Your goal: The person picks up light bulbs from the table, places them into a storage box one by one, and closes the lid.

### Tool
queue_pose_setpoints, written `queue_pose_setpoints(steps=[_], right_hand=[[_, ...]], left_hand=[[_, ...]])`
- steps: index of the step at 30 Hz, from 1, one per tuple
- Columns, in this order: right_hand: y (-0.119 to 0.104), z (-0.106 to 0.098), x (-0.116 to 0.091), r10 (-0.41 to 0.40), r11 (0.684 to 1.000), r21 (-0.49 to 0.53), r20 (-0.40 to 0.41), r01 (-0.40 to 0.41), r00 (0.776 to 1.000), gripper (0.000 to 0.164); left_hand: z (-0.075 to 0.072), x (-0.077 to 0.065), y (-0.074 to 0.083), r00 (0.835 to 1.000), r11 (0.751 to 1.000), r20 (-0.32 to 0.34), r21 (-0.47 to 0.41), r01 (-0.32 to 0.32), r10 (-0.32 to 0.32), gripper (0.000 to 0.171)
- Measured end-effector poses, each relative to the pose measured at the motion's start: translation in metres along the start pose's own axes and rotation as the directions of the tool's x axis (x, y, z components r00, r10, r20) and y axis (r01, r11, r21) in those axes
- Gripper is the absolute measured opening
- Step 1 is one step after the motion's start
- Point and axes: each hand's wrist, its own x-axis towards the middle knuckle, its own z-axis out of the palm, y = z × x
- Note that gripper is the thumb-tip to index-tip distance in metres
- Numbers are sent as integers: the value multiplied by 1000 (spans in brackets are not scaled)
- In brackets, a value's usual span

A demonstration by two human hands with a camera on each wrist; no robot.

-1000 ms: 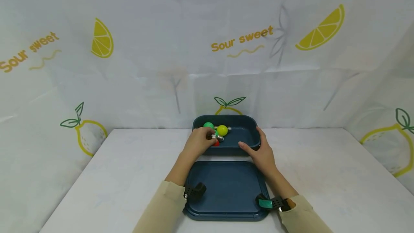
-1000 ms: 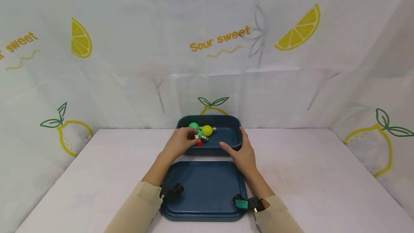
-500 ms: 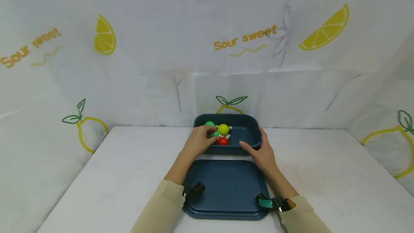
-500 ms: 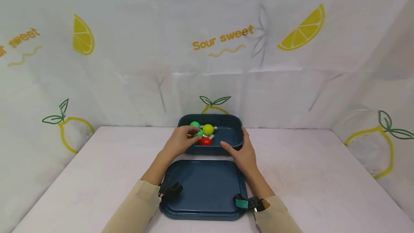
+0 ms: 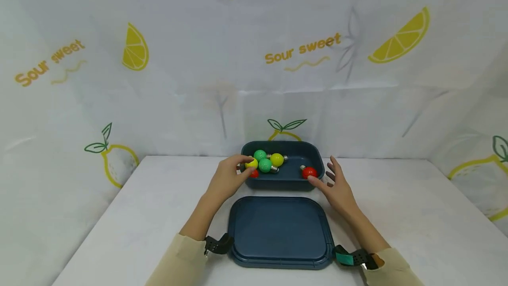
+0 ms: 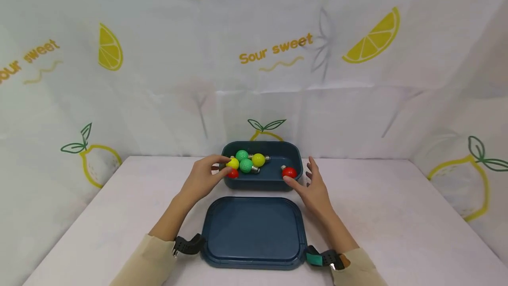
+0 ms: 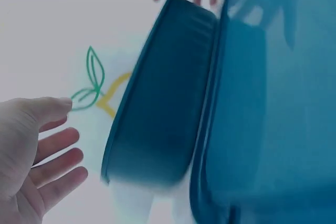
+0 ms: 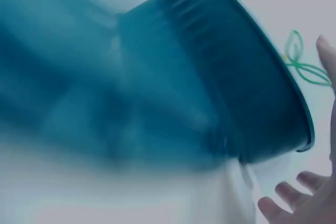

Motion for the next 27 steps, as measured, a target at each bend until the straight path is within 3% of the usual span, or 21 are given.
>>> queue_pose_setpoints(steps=[6, 11, 15, 21, 27], right_hand=[[3, -11, -22, -46, 992, -112, 62, 53, 997, 105], [11, -15, -44, -38, 992, -119, 124, 52, 992, 102], [18, -17, -58, -114, 985, -118, 127, 129, 985, 101], [30, -17, -73, -302, 925, -197, 137, 325, 943, 106], [40, -19, -78, -385, 880, -216, 196, 423, 902, 112]], left_hand=[[-18, -29, -20, 999, 999, -44, 39, 28, -26, 33], [-24, -54, -33, 991, 988, 48, -84, 129, -125, 48], [-26, -68, -40, 980, 969, 105, -164, 182, -167, 57], [-25, -88, -52, 973, 967, 151, -160, 197, -173, 64], [-20, -103, -68, 955, 967, 225, -121, 225, -194, 76]])
